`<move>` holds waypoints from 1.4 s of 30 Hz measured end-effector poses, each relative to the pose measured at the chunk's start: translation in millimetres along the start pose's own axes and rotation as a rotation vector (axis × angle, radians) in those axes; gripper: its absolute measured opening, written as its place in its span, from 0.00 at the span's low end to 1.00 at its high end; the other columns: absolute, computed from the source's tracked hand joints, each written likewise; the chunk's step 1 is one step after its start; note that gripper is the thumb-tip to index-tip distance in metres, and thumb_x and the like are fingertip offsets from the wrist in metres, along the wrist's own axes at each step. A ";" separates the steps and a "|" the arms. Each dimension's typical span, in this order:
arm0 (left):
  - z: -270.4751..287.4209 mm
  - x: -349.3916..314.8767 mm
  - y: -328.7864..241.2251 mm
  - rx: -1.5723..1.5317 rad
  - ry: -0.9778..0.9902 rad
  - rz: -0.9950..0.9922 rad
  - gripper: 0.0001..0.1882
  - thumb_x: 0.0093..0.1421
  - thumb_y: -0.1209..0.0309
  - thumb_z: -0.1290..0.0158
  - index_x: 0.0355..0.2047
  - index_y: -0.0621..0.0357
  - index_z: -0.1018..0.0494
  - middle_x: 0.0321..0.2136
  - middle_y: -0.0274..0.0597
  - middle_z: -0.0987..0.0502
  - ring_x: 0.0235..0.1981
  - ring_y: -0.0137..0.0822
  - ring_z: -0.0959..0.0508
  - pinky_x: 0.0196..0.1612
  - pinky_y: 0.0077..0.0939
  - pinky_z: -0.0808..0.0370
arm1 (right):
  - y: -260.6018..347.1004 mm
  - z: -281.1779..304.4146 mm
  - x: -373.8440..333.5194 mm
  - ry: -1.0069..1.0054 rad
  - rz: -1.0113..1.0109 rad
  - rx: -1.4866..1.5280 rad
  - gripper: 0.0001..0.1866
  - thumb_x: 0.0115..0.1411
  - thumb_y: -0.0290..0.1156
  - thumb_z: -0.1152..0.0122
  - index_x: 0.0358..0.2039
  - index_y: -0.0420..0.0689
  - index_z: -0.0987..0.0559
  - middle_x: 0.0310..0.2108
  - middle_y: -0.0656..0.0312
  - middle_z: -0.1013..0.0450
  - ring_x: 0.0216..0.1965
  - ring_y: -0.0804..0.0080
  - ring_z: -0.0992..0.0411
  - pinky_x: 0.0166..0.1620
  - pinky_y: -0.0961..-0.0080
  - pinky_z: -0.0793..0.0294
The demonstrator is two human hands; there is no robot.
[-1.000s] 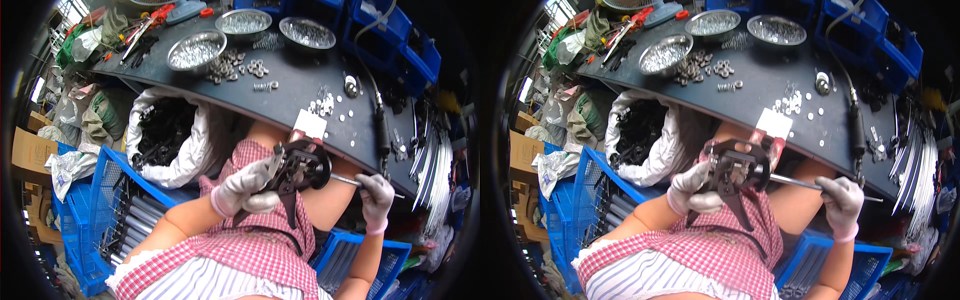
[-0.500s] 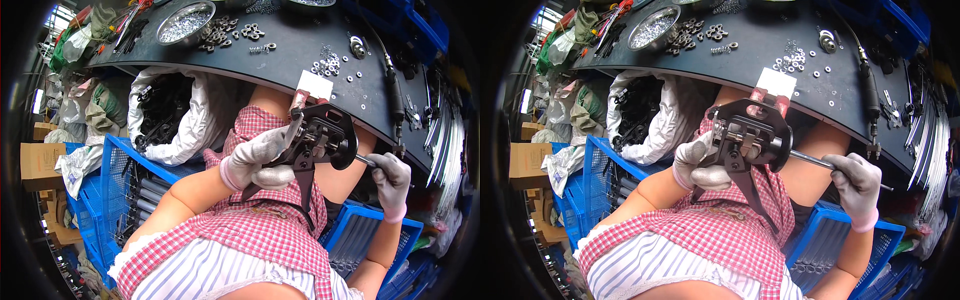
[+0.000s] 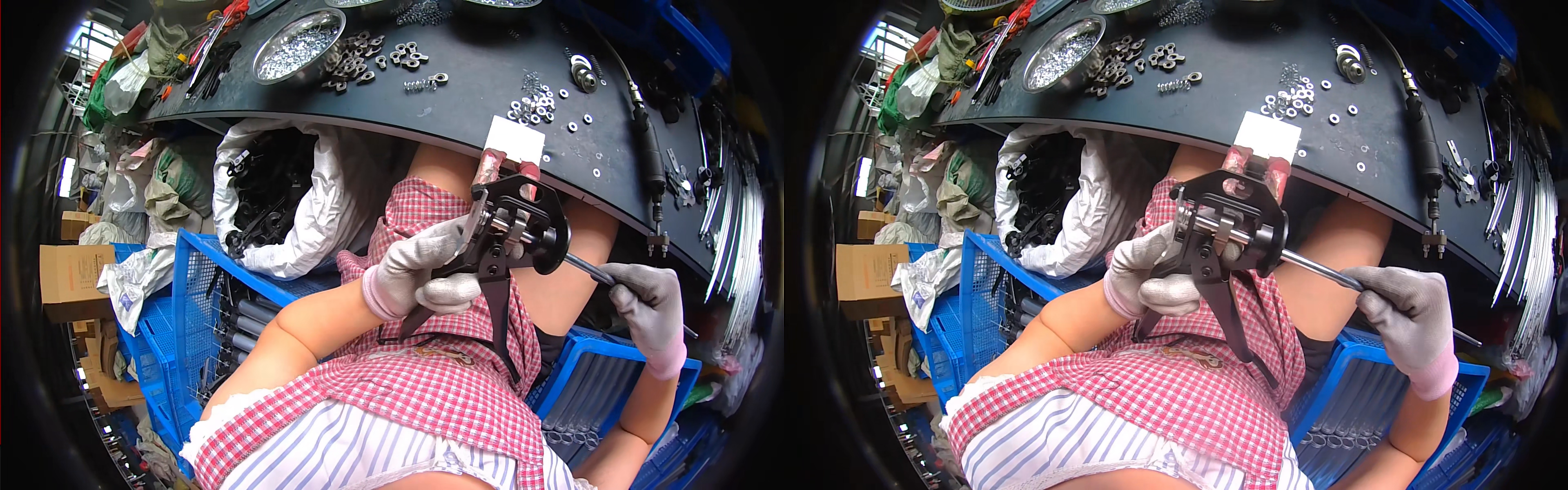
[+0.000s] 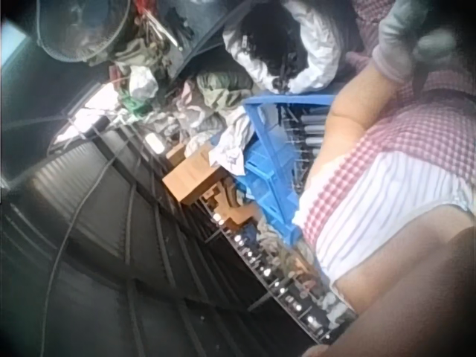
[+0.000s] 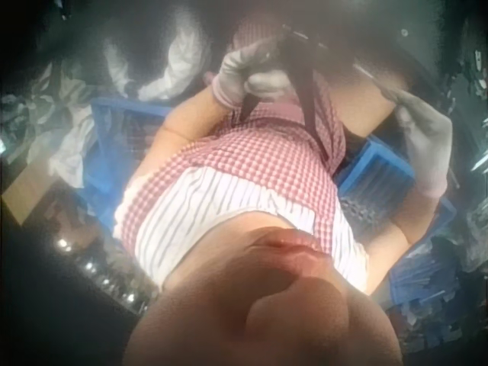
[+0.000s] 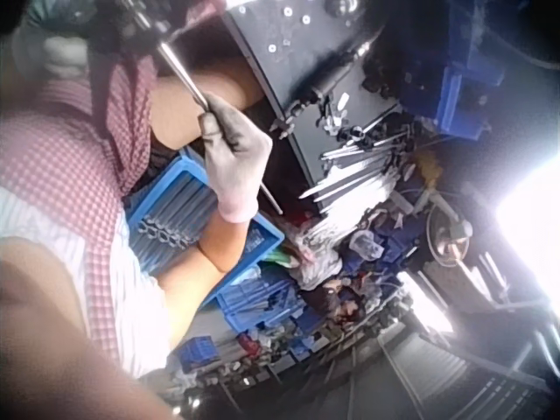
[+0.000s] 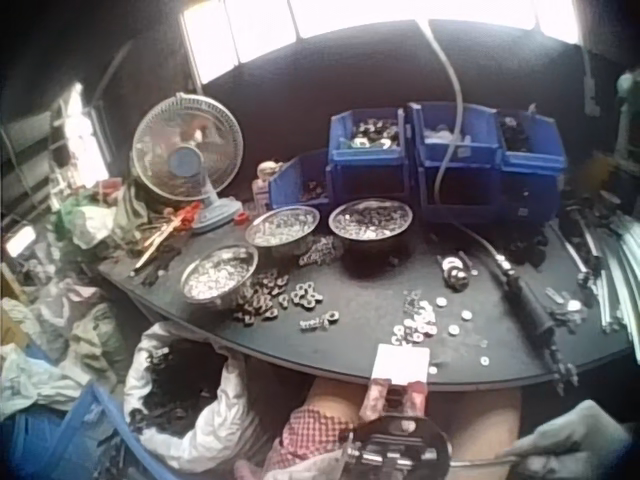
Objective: Assembling the components of a grease gun, including the plunger, spring, and cylinder body, using a pneumatic wrench.
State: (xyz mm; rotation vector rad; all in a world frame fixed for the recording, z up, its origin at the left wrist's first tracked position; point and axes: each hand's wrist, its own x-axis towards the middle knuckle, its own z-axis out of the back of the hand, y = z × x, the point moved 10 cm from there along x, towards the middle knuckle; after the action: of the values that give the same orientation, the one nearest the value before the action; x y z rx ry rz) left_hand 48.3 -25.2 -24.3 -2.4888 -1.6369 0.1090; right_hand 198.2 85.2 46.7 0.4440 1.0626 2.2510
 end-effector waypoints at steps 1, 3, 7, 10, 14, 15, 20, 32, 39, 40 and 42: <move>3.1 -1.3 -0.7 -0.012 -0.005 -0.004 0.31 0.64 0.59 0.49 0.66 0.48 0.45 0.56 0.48 0.31 0.13 0.17 0.38 0.15 0.11 0.44 | -1.7 -2.4 1.0 0.018 -0.014 0.005 0.13 0.49 0.25 0.35 0.37 0.40 0.19 0.17 0.57 0.34 0.17 0.68 0.33 0.22 0.75 0.37; 3.1 -0.4 -4.1 -0.020 0.036 -0.021 0.31 0.65 0.60 0.49 0.66 0.49 0.45 0.56 0.48 0.31 0.14 0.17 0.37 0.15 0.12 0.43 | 29.8 4.6 -5.3 -0.220 0.274 -0.444 0.14 0.47 0.26 0.34 0.38 0.42 0.19 0.17 0.58 0.33 0.17 0.67 0.33 0.21 0.76 0.37; 7.7 -1.2 -5.5 -0.006 0.007 -0.050 0.32 0.64 0.61 0.49 0.65 0.51 0.46 0.54 0.50 0.30 0.14 0.18 0.37 0.15 0.12 0.43 | 1.1 2.1 0.1 -0.099 0.157 -0.223 0.15 0.53 0.37 0.34 0.38 0.42 0.17 0.16 0.61 0.34 0.16 0.78 0.38 0.21 0.78 0.41; 8.7 -4.2 9.1 -0.028 0.003 0.016 0.33 0.63 0.60 0.47 0.65 0.54 0.45 0.54 0.51 0.30 0.14 0.18 0.37 0.14 0.12 0.43 | -25.7 -25.1 2.2 0.255 -0.239 0.281 0.21 0.56 0.45 0.36 0.39 0.40 0.17 0.15 0.64 0.35 0.17 0.84 0.41 0.21 0.79 0.42; -4.5 -1.7 -2.5 0.078 0.049 -0.020 0.35 0.62 0.60 0.46 0.65 0.57 0.46 0.55 0.52 0.30 0.13 0.18 0.39 0.14 0.13 0.46 | 23.0 -11.6 -4.1 -0.182 0.334 -0.380 0.16 0.50 0.30 0.33 0.42 0.45 0.19 0.15 0.63 0.35 0.14 0.71 0.36 0.20 0.76 0.39; -6.7 -1.4 -1.8 0.076 0.050 -0.020 0.35 0.62 0.60 0.46 0.65 0.57 0.46 0.55 0.52 0.30 0.13 0.18 0.39 0.14 0.13 0.46 | 34.9 -10.0 -12.1 -0.315 0.428 -0.571 0.22 0.44 0.24 0.33 0.43 0.50 0.20 0.16 0.63 0.35 0.15 0.63 0.35 0.19 0.73 0.38; -1.7 -3.4 -15.4 0.104 0.031 -0.058 0.33 0.62 0.60 0.47 0.63 0.60 0.44 0.54 0.50 0.29 0.13 0.19 0.39 0.15 0.14 0.45 | -25.1 -39.5 -0.6 0.332 -0.415 0.411 0.13 0.58 0.29 0.40 0.42 0.37 0.19 0.13 0.65 0.38 0.20 0.89 0.42 0.22 0.82 0.41; -1.9 -11.4 -15.5 0.458 -0.085 0.012 0.32 0.63 0.50 0.49 0.53 0.68 0.36 0.28 0.38 0.26 0.11 0.19 0.38 0.13 0.11 0.46 | -30.6 -52.8 -7.8 0.421 -0.486 0.455 0.13 0.61 0.28 0.43 0.43 0.38 0.19 0.14 0.72 0.43 0.20 0.87 0.46 0.22 0.83 0.44; -0.7 -10.3 3.3 0.548 -0.067 0.044 0.31 0.67 0.49 0.58 0.54 0.67 0.36 0.21 0.33 0.30 0.14 0.18 0.39 0.16 0.12 0.44 | 45.6 -42.8 -4.3 -0.118 0.300 -0.616 0.11 0.54 0.27 0.36 0.39 0.45 0.19 0.22 0.56 0.26 0.19 0.57 0.29 0.22 0.73 0.31; -1.9 -8.1 9.3 0.592 -0.038 0.077 0.30 0.68 0.49 0.59 0.54 0.68 0.36 0.20 0.31 0.32 0.14 0.18 0.39 0.17 0.12 0.44 | 38.2 -50.1 1.0 -0.026 0.243 -0.407 0.12 0.54 0.26 0.36 0.40 0.45 0.20 0.23 0.56 0.26 0.20 0.56 0.27 0.23 0.72 0.29; -5.8 -6.4 11.9 0.595 -0.024 0.079 0.29 0.68 0.51 0.60 0.52 0.69 0.35 0.18 0.29 0.35 0.13 0.18 0.40 0.16 0.12 0.45 | 32.2 -62.4 7.2 0.129 0.149 -0.235 0.15 0.54 0.23 0.39 0.44 0.42 0.25 0.26 0.53 0.24 0.26 0.54 0.24 0.30 0.69 0.25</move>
State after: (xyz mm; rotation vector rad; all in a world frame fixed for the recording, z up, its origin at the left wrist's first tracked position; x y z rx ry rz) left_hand 57.4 -36.2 -20.8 -2.0903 -1.2679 0.5489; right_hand 147.8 37.7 33.3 0.2893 0.8354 2.5293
